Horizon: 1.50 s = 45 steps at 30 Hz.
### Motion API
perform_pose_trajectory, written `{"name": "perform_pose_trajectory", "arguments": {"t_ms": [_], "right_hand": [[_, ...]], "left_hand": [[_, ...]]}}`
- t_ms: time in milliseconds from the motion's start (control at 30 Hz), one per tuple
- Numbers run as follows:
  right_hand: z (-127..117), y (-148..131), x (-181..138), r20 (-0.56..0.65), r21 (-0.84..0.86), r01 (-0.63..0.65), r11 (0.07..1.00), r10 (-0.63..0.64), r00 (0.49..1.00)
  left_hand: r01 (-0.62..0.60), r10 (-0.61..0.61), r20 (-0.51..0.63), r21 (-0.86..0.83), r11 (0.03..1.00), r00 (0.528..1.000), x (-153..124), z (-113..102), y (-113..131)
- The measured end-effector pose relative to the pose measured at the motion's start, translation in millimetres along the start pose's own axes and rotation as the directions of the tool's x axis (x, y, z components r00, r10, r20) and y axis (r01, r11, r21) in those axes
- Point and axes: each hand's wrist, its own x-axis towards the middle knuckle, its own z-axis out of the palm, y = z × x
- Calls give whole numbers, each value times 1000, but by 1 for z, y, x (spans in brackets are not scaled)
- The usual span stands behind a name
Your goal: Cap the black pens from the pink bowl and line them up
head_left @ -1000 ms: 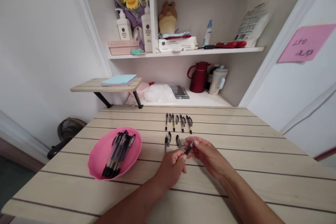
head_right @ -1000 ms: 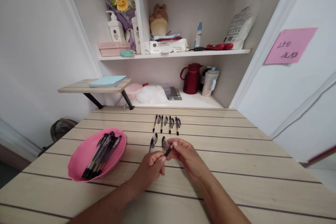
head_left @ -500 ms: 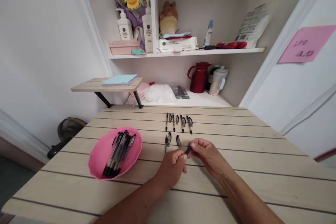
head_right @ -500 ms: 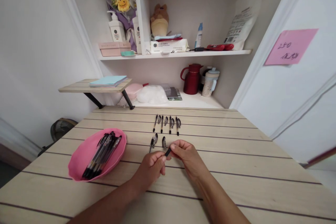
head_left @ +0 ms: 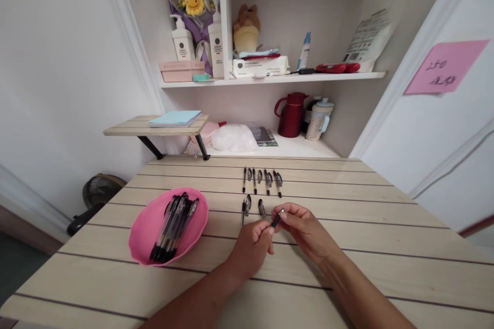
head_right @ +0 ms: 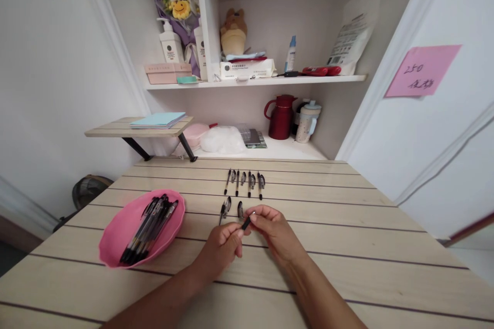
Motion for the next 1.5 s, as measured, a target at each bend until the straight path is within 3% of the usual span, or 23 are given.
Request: {"name": "perform_pose_trajectory", "arguments": {"t_ms": [100,233,767,933,1067,1167,1233,1333,1400,1500], "right_hand": [[1,0,0,-17,-32,10,999,-10,1000],[1,-1,0,33,49,-18,999,17,999],[0,4,4,-11,-30,28,999,-28,1000],[4,-1,1,47,12,16,1000,-16,999],[3,-1,3,37,-50,26,998,-24,999],[-3,-7,12,15,-160,-9,987,12,1000],[-6,-11,23,-90,-387,-40,921,6,996],[-2,-9,44,-199,-786,-83,613,-123,972],[5,0,54,-193,-878,-91,470,-174,965],[16,18,63,-228,-894,-121,430,-205,952]], "left_hand": [[5,-5,4,4,1000,1000,0,0,-1],[1,-1,13,-7,1000,1000,0,-1,-1],[-39,41,-26,58,998,999,-1,-2,2],[-25,25,-13,8,1000,1000,0,-4,0],[-26,25,-41,-29,999,999,1,-3,-1],[32,-42,-65,-145,989,997,2,-5,2],[63,-99,-128,-259,964,987,4,-9,5],[37,-144,-239,-403,914,960,7,-16,7],[-2,-145,-286,-457,890,947,9,-19,6],[-33,-130,-299,-485,874,945,11,-21,4]]}}
